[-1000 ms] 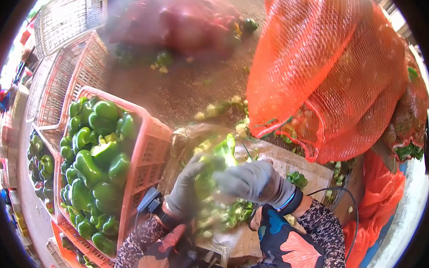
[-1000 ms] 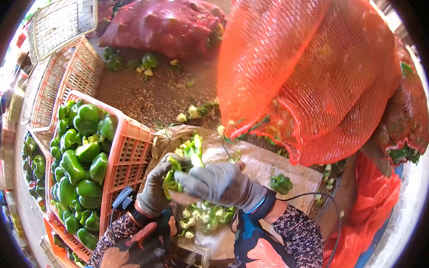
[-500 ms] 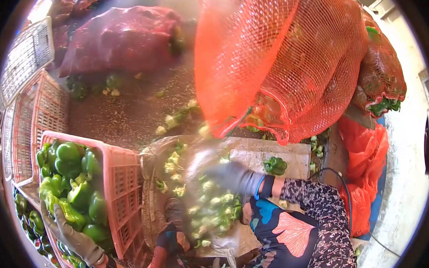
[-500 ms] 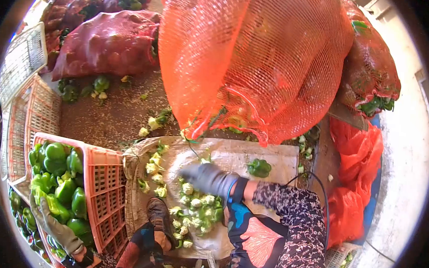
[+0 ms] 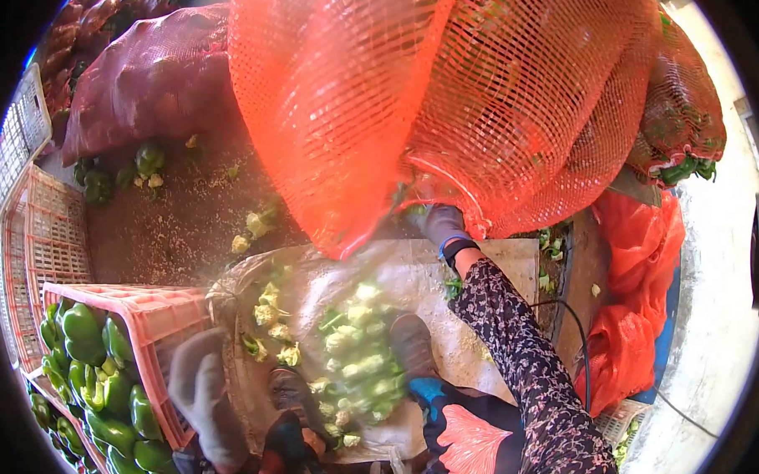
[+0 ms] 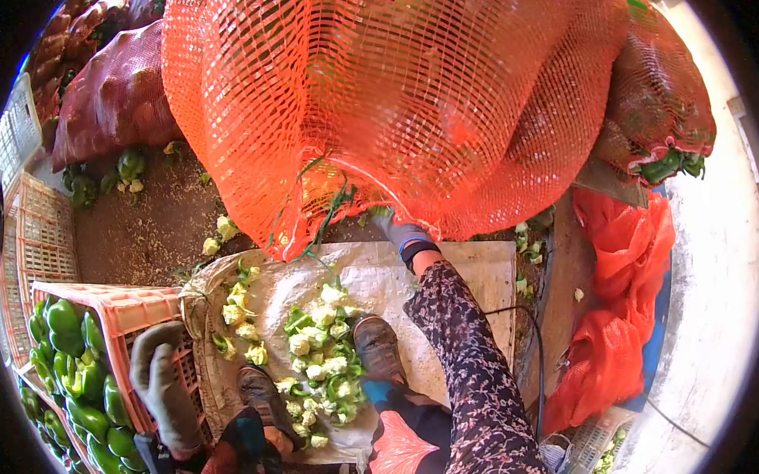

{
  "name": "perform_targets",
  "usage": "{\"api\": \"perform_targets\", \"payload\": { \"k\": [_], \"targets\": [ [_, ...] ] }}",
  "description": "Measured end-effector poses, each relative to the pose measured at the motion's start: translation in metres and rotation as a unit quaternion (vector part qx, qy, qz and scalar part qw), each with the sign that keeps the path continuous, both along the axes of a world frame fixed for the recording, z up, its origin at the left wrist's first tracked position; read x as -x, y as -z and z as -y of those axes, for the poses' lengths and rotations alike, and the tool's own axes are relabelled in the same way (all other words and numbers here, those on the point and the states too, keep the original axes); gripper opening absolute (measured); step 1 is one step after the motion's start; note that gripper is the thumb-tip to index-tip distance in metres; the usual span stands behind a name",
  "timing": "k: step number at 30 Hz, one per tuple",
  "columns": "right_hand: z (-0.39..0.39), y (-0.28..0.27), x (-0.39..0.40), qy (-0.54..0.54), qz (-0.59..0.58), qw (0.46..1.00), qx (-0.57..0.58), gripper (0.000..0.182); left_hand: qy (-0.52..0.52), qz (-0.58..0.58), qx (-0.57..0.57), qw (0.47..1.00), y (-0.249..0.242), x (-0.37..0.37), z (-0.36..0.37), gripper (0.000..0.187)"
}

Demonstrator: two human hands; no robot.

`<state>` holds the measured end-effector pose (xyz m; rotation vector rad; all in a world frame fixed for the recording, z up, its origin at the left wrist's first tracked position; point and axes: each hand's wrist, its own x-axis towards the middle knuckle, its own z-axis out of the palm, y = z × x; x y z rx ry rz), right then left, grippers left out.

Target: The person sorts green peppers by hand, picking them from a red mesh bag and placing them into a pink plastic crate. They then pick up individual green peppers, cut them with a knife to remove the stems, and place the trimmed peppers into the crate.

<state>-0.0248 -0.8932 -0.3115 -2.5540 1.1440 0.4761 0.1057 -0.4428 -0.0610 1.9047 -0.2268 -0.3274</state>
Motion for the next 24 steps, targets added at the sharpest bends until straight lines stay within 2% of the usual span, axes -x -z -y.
{"api": "perform_targets", "payload": {
  "k": [1, 2, 5, 6, 7, 8, 9, 10, 11, 13, 15, 16, 17, 18, 19, 20, 21, 22, 23, 24],
  "targets": [
    [-0.003, -0.010, -0.008, 0.059, 0.072, 0.996, -0.019, 0.085, 0.012, -0.033, 0.041, 0.999, 0.024, 0.001, 0.004, 0.026],
    [-0.004, -0.015, -0.011, 0.056, 0.071, 0.996, -0.019, 0.085, 0.023, -0.096, 0.047, 0.994, 0.037, 0.002, 0.015, 0.026],
    [-0.019, -0.018, -0.008, 0.149, 0.151, 0.964, -0.162, 0.081, 0.064, -0.274, 0.108, 0.953, 0.094, 0.003, 0.038, 0.032],
    [-0.035, -0.018, -0.010, 0.177, 0.134, 0.968, -0.113, 0.075, 0.103, -0.332, 0.131, 0.929, 0.118, 0.000, 0.045, 0.040],
    [-0.059, -0.031, -0.008, 0.171, 0.214, 0.935, -0.223, 0.069, 0.138, -0.389, 0.152, 0.898, 0.141, 0.000, 0.051, 0.048],
    [-0.084, -0.040, -0.004, 0.160, 0.288, 0.884, -0.330, 0.064, 0.131, -0.429, 0.215, 0.867, 0.160, 0.005, 0.060, 0.057],
    [-0.105, -0.027, 0.001, -0.016, 0.258, 0.924, -0.283, 0.066, 0.120, -0.465, 0.279, 0.831, 0.177, 0.012, 0.070, 0.066],
    [-0.117, -0.014, 0.001, -0.193, 0.221, 0.929, -0.224, 0.068, 0.121, -0.497, 0.352, 0.784, 0.197, 0.015, 0.074, 0.075],
    [-0.127, -0.045, -0.011, -0.181, 0.202, 0.893, -0.359, 0.071, 0.047, -0.530, 0.398, 0.747, 0.213, 0.016, 0.084, 0.069],
    [-0.129, -0.030, -0.028, -0.193, 0.253, 0.915, -0.246, 0.061, -0.029, -0.577, 0.446, 0.684, 0.246, 0.012, 0.084, 0.060],
    [-0.086, 0.121, -0.027, -0.113, 0.293, 0.949, -0.031, 0.044, -0.039, -0.569, 0.436, 0.696, 0.234, 0.008, 0.072, 0.057],
    [-0.034, 0.183, -0.029, 0.047, 0.471, 0.822, -0.316, 0.037, -0.042, -0.562, 0.427, 0.707, 0.222, 0.003, 0.066, 0.054],
    [0.017, 0.245, -0.031, 0.198, 0.616, 0.554, -0.523, 0.031, -0.055, -0.559, 0.448, 0.695, 0.204, 0.003, 0.064, 0.054],
    [0.009, 0.177, -0.047, 0.170, 0.488, 0.797, -0.313, 0.031, -0.037, -0.526, 0.434, 0.730, 0.182, 0.001, 0.062, 0.054],
    [-0.006, 0.103, -0.061, 0.067, 0.234, 0.968, -0.069, 0.031, -0.020, -0.492, 0.419, 0.763, 0.157, -0.002, 0.061, 0.053],
    [-0.006, 0.083, -0.073, 0.058, 0.186, 0.980, -0.045, 0.031, 0.019, -0.403, 0.405, 0.821, 0.132, -0.007, 0.064, 0.054],
    [-0.004, 0.072, -0.081, 0.057, 0.161, 0.985, -0.036, 0.031, 0.038, -0.361, 0.373, 0.854, 0.100, -0.017, 0.059, 0.058],
    [0.004, 0.071, -0.082, 0.072, 0.156, 0.984, -0.045, 0.031, 0.014, -0.291, 0.327, 0.899, 0.071, -0.024, 0.054, 0.063],
    [0.010, 0.068, -0.079, 0.092, 0.165, 0.980, -0.070, 0.031, 0.042, -0.126, 0.233, 0.963, 0.044, -0.035, 0.042, 0.059],
    [0.015, 0.061, -0.072, 0.122, 0.184, 0.969, -0.107, 0.031, -0.033, -0.076, 0.199, 0.977, 0.053, -0.039, -0.002, 0.051]
  ]
}}
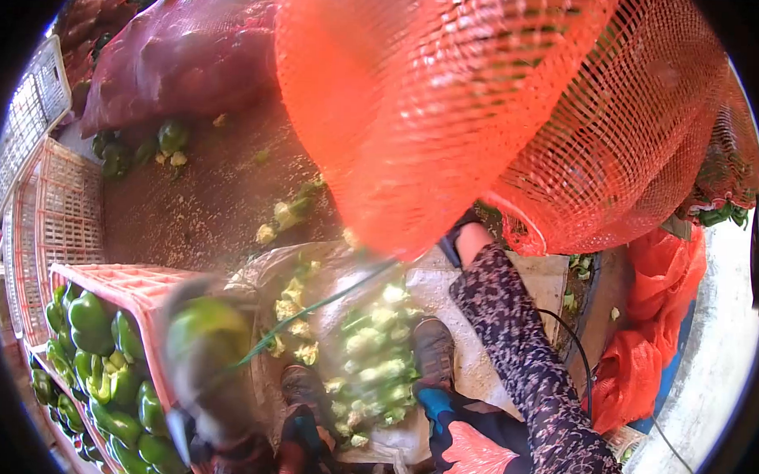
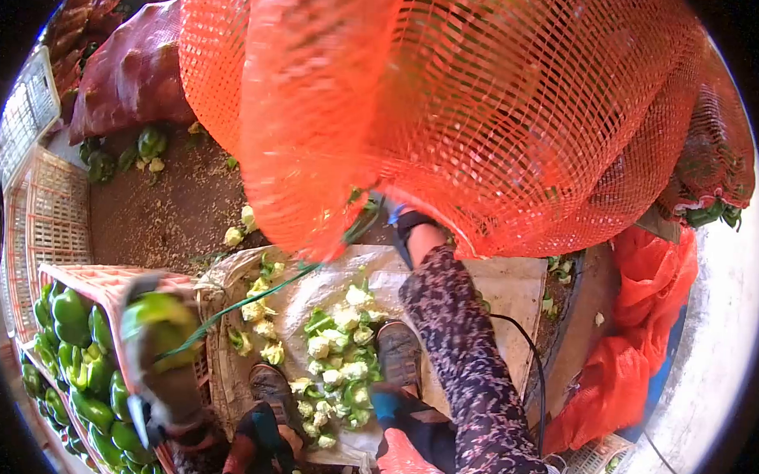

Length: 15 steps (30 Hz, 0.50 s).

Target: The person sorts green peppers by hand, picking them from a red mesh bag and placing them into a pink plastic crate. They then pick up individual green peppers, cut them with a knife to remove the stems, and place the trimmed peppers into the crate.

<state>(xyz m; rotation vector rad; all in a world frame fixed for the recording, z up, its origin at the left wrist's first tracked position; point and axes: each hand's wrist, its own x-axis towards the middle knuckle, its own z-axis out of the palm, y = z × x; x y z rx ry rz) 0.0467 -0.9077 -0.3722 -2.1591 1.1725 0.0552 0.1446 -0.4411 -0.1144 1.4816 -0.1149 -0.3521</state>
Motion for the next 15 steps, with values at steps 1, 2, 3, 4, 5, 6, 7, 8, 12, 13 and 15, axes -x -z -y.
{"api": "perform_targets", "payload": {
  "k": [1, 2, 3, 4, 5, 6, 7, 8, 12, 13, 15],
  "targets": [
    [0.003, -0.002, 0.014, 0.037, 0.035, 0.997, -0.054, 0.031, -0.065, 0.048, 0.036, 0.996, -0.011, -0.007, -0.040, 0.045],
    [0.002, -0.006, 0.031, 0.082, 0.088, 0.981, -0.150, 0.032, -0.131, 0.098, 0.073, 0.984, -0.020, -0.009, -0.076, 0.042],
    [-0.004, -0.012, 0.044, 0.111, 0.127, 0.960, -0.226, 0.032, -0.225, 0.197, -0.058, 0.952, -0.061, -0.011, -0.064, 0.045],
    [-0.010, -0.018, 0.055, 0.129, 0.159, 0.929, -0.309, 0.032, -0.311, 0.288, -0.188, 0.886, -0.094, -0.012, -0.049, 0.048],
    [-0.021, -0.025, 0.067, 0.132, 0.182, 0.899, -0.376, 0.032, -0.355, 0.250, -0.233, 0.870, -0.090, -0.009, -0.080, 0.054],
    [-0.033, -0.033, 0.079, 0.122, 0.188, 0.873, -0.433, 0.033, -0.290, 0.307, -0.454, 0.784, -0.090, -0.012, -0.108, 0.057],
    [-0.046, -0.038, 0.086, 0.105, 0.188, 0.850, -0.480, 0.033, -0.205, 0.346, -0.647, 0.649, -0.089, -0.015, -0.137, 0.061],
    [-0.063, -0.042, 0.090, 0.086, 0.187, 0.829, -0.520, 0.033, -0.110, 0.240, -0.770, 0.581, -0.087, -0.012, -0.155, 0.062],
    [-0.151, -0.124, 0.102, 0.069, 0.087, 0.799, -0.592, 0.030, -0.155, 0.309, -0.652, 0.675, -0.076, 0.004, -0.171, 0.066],
    [-0.178, -0.173, 0.106, 0.139, 0.009, 0.817, -0.560, 0.027, -0.193, 0.338, -0.578, 0.717, -0.086, 0.016, -0.158, 0.061],
    [-0.193, -0.162, 0.152, 0.120, 0.065, 0.802, -0.581, 0.038, -0.184, 0.417, -0.528, 0.716, -0.108, 0.038, -0.145, 0.055]
  ]
}}
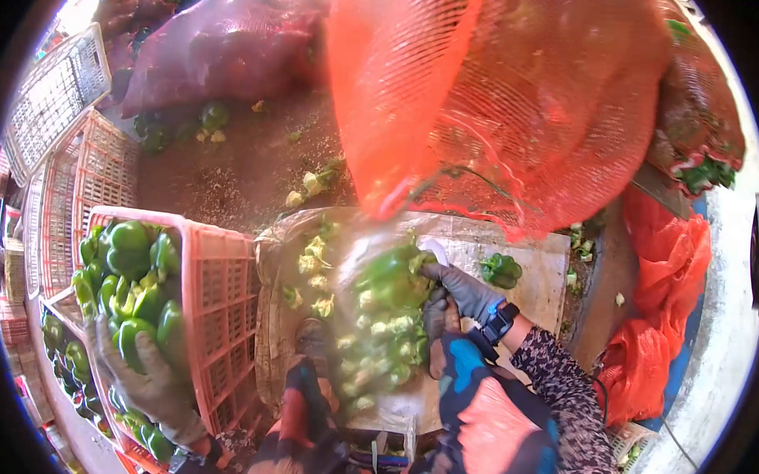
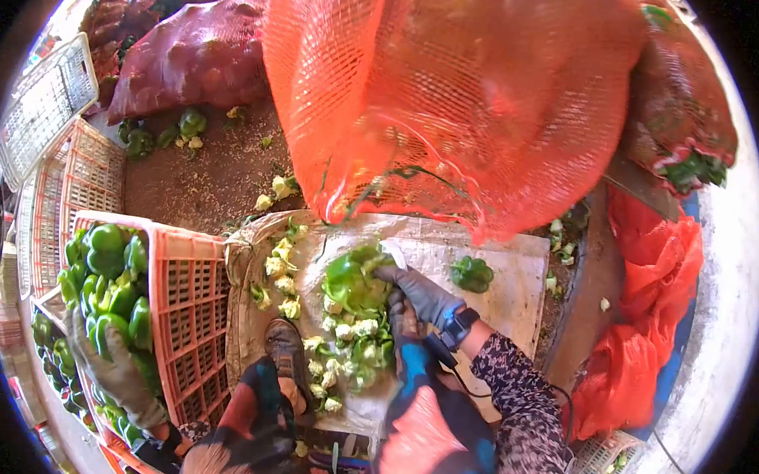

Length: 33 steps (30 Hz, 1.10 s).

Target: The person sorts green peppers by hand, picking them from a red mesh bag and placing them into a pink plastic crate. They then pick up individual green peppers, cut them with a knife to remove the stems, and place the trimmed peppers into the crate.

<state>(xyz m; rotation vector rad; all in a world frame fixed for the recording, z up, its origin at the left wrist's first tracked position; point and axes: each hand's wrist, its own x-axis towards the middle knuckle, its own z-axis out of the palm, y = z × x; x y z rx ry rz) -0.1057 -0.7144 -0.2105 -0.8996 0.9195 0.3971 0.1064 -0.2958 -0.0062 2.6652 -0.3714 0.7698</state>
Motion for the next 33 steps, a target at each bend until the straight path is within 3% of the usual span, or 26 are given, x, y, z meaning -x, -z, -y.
{"api": "perform_targets", "payload": {
  "k": [2, 4, 6, 8, 10, 12, 14, 15, 16, 17, 18, 19, 21, 22, 23, 24, 26, 28, 30, 32, 33],
  "targets": [
    [-0.008, -0.031, 0.031, 0.048, -0.020, 0.998, -0.031, 0.036, 0.059, -0.020, 0.111, 0.992, -0.008, 0.023, 0.005, 0.040],
    [-0.014, -0.069, 0.062, 0.053, 0.016, 0.998, 0.017, 0.034, 0.080, -0.146, 0.328, 0.930, -0.020, 0.052, 0.021, 0.035],
    [-0.012, -0.113, 0.079, 0.040, 0.088, 0.991, 0.090, 0.030, 0.144, -0.198, 0.387, 0.889, -0.025, 0.066, 0.020, 0.032],
    [-0.017, -0.174, 0.073, 0.021, 0.134, 0.989, 0.051, 0.041, 0.218, -0.259, 0.437, 0.833, -0.048, 0.079, 0.026, 0.030],
    [-0.053, -0.270, 0.041, -0.058, 0.245, 0.945, 0.209, 0.056, 0.213, -0.377, 0.508, 0.745, -0.085, 0.093, 0.041, 0.039],
    [-0.093, -0.343, 0.007, -0.125, 0.314, 0.916, 0.216, 0.063, 0.337, -0.406, 0.603, 0.599, -0.106, 0.101, 0.045, 0.056],
    [-0.136, -0.367, -0.035, -0.211, 0.426, 0.856, 0.206, 0.073, 0.372, -0.442, 0.633, 0.515, -0.127, 0.105, 0.032, 0.070],
    [-0.163, -0.382, -0.053, -0.262, 0.447, 0.813, 0.266, 0.074, 0.381, -0.426, 0.561, 0.599, -0.116, 0.091, 0.023, 0.075],
    [-0.190, -0.399, -0.068, -0.307, 0.465, 0.763, 0.327, 0.075, 0.409, -0.396, 0.582, 0.580, -0.149, 0.105, 0.009, 0.069],
    [-0.213, -0.414, -0.079, -0.331, 0.496, 0.667, 0.446, 0.075, 0.403, -0.360, 0.638, 0.548, -0.157, 0.100, -0.013, 0.061],
    [-0.239, -0.430, -0.089, -0.353, 0.514, 0.633, 0.458, 0.080, 0.395, -0.328, 0.692, 0.508, -0.152, 0.091, -0.035, 0.054],
    [-0.266, -0.428, -0.103, -0.343, 0.540, 0.609, 0.469, 0.080, 0.343, -0.053, 0.453, 0.821, -0.136, 0.076, -0.054, 0.044],
    [-0.319, -0.423, -0.117, -0.333, 0.570, 0.582, 0.475, 0.081, 0.318, -0.136, 0.623, 0.702, -0.149, 0.086, -0.104, 0.042],
    [-0.346, -0.423, -0.119, -0.297, 0.528, 0.579, 0.545, 0.080, 0.320, -0.168, 0.695, 0.622, -0.150, 0.089, -0.123, 0.044],
    [-0.370, -0.420, -0.119, -0.258, 0.482, 0.572, 0.611, 0.079, 0.249, -0.102, 0.726, 0.633, -0.146, 0.091, -0.131, 0.046],
    [-0.391, -0.409, -0.120, -0.222, 0.480, 0.620, 0.580, 0.067, 0.231, -0.068, 0.699, 0.673, -0.131, 0.086, -0.154, 0.048],
    [-0.426, -0.384, -0.127, -0.288, 0.493, 0.672, 0.472, 0.057, 0.152, -0.032, 0.736, 0.659, -0.097, 0.084, -0.188, 0.052],
    [-0.466, -0.319, -0.137, -0.219, 0.530, 0.691, 0.440, 0.055, 0.101, -0.012, 0.752, 0.651, -0.090, 0.098, -0.197, 0.055],
    [-0.483, -0.285, -0.135, -0.264, 0.486, 0.721, 0.419, 0.057, 0.116, -0.019, 0.722, 0.682, -0.063, 0.101, -0.210, 0.065],
    [-0.498, -0.250, -0.143, -0.163, 0.524, 0.770, 0.325, 0.056, 0.110, 0.019, 0.645, 0.756, -0.053, 0.101, -0.204, 0.065],
    [-0.498, -0.239, -0.148, -0.163, 0.506, 0.784, 0.322, 0.055, 0.125, 0.005, 0.642, 0.756, -0.051, 0.100, -0.206, 0.070]
  ]
}}
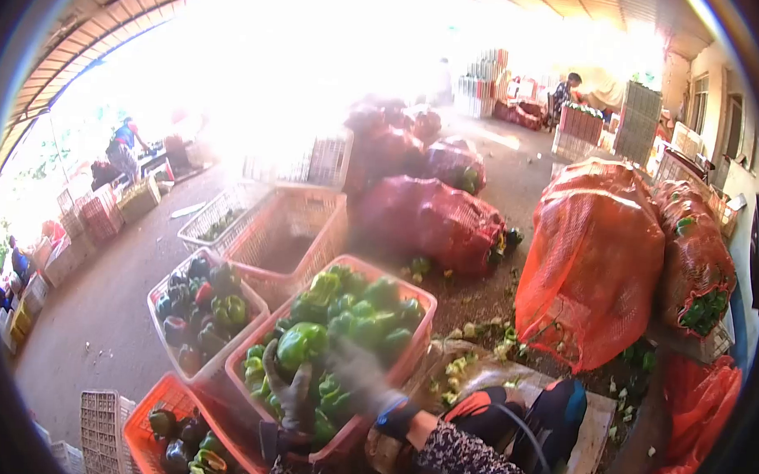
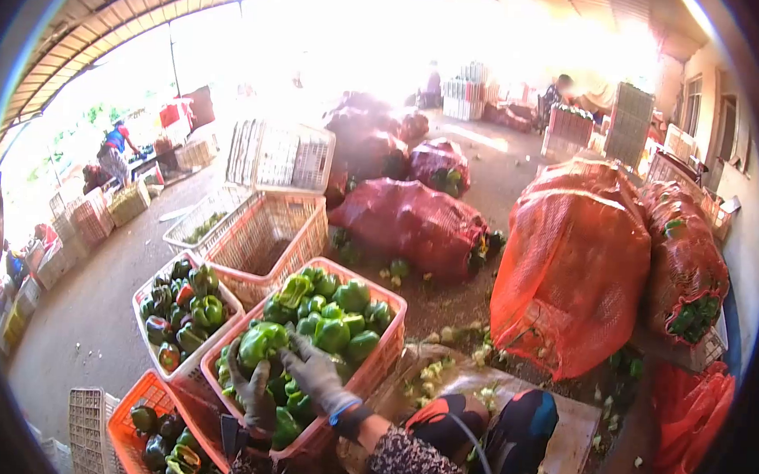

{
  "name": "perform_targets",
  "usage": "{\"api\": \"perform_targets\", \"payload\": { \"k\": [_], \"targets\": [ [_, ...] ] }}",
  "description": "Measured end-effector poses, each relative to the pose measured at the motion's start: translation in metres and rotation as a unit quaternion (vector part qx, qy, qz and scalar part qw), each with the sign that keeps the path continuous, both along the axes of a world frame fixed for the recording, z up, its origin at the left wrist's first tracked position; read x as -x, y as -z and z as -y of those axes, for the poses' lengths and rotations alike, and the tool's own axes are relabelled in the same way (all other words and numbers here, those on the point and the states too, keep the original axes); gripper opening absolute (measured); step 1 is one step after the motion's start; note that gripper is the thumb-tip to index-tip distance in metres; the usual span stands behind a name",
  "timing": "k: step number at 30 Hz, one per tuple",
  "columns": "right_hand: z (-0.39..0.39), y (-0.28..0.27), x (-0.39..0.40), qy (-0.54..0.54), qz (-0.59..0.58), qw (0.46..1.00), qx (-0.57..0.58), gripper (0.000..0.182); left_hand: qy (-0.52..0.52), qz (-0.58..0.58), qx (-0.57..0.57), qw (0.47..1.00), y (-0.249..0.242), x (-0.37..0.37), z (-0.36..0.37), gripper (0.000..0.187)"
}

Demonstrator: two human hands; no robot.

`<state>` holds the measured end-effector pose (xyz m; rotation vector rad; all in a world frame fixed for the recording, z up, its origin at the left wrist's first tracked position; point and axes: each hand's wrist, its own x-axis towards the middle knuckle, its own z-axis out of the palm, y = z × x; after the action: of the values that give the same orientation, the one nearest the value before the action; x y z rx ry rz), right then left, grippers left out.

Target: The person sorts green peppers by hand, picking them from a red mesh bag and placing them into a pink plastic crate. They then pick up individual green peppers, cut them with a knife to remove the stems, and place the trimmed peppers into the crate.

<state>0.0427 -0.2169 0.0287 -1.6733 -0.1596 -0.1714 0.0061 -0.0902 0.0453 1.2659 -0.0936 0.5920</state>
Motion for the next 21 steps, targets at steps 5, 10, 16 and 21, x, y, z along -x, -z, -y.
{"api": "perform_targets", "payload": {
  "k": [5, 10, 16, 21],
  "targets": [
    [-0.002, 0.005, -0.023, 0.099, -0.088, 0.989, -0.064, 0.041, 0.003, -0.074, 0.013, 0.997, -0.004, -0.011, 0.001, 0.066],
    [-0.016, -0.016, -0.001, -0.013, -0.178, 0.974, -0.138, 0.040, -0.026, -0.110, 0.145, 0.983, 0.002, -0.021, 0.004, 0.060],
    [-0.020, -0.008, -0.007, -0.082, -0.105, 0.985, -0.107, 0.042, 0.032, -0.097, 0.116, 0.988, 0.016, -0.019, -0.008, 0.064],
    [0.002, -0.009, -0.023, -0.203, -0.264, 0.929, -0.161, 0.024, 0.134, -0.071, 0.068, 0.986, 0.013, -0.009, -0.016, 0.078]
  ]
}}
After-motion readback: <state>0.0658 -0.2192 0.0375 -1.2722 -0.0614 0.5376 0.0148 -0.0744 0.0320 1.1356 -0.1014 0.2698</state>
